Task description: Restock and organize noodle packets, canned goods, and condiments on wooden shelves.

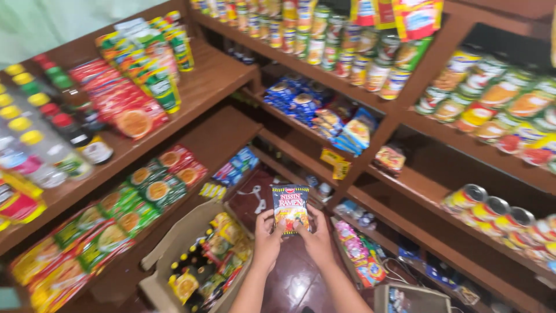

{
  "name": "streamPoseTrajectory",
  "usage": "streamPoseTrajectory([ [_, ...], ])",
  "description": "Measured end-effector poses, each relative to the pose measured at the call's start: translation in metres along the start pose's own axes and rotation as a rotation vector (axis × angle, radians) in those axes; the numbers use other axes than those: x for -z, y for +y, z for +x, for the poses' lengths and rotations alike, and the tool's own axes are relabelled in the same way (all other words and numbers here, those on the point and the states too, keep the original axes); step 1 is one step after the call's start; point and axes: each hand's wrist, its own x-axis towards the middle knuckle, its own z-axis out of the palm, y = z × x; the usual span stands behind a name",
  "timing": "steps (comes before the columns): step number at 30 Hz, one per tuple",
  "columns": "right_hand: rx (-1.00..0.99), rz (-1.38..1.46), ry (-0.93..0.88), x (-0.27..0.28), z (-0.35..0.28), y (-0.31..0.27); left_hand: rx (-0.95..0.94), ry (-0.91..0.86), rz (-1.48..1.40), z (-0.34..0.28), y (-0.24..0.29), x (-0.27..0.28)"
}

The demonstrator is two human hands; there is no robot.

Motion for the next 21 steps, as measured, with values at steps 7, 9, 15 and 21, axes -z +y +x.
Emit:
streamPoseTrajectory([
  [7,0.008,0.076,0.120,0.091,0.007,-0.004,0.040,-0.132,0.114,0.014,-0.039,-0.082],
  [9,-0.011,0.118,0.178,0.116,0.005,-0.009,0.080,-0.183,0.072,0.012,-0.041,-0.109],
  [15,-0.078,0.222,0.461,0.176,0.000,-0.025,0.036,-0.407,-0.063,0.025,-0.102,-0.172],
  [21,-0.086,0.400,0.593,0.214,0.009,-0.027,0.025,-0.492,-0.007,0.047,-0.132,-0.225],
])
